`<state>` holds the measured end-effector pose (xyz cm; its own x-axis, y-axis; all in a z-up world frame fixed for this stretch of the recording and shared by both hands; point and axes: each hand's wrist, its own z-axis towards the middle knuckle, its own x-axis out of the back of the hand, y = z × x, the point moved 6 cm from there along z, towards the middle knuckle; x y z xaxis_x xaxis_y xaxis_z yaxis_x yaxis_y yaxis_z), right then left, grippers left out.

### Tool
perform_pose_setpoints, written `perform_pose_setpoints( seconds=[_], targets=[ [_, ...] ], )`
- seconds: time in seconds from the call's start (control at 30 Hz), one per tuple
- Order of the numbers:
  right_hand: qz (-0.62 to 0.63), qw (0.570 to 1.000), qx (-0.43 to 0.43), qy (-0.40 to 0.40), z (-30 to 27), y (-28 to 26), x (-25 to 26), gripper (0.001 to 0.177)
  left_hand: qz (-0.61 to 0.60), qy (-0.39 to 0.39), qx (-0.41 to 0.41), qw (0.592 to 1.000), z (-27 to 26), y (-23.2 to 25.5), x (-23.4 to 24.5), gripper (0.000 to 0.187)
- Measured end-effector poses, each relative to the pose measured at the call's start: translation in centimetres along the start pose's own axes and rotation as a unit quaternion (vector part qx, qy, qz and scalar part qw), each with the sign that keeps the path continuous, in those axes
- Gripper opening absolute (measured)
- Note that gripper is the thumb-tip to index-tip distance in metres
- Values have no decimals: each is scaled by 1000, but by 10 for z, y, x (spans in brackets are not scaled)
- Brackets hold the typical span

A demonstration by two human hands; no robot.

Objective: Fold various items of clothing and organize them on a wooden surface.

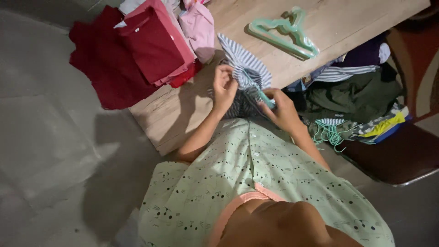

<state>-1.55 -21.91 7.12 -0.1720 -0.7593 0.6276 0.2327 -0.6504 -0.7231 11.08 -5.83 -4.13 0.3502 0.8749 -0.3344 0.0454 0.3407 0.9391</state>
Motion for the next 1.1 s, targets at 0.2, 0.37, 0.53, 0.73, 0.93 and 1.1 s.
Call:
perform_pose_setpoints(
  seconds=[0.2,0.37,0.53,0.73,0.93,1.1],
  targets=[
    [94,993,-60,42,13,19,9,24,5,-13,55,998,3,-3,-48,37],
    [19,977,-210,-20,1,61,23,16,178,49,-32,982,36,17,-44,25],
    [72,989,-130,26,-13,81,57,11,403,131,-188,886,63,45,-33,18],
    [119,977,-169,44,-43,123,66,10,300,189,-128,926,71,19,-29,17],
    [290,927,-217,99,-67,182,51,15,246,199,-21,948,76,-51,0,17],
    [572,768,-136,254,-24,205,82,14,392,-104,84,910,54,-78,-53,15]
  ],
)
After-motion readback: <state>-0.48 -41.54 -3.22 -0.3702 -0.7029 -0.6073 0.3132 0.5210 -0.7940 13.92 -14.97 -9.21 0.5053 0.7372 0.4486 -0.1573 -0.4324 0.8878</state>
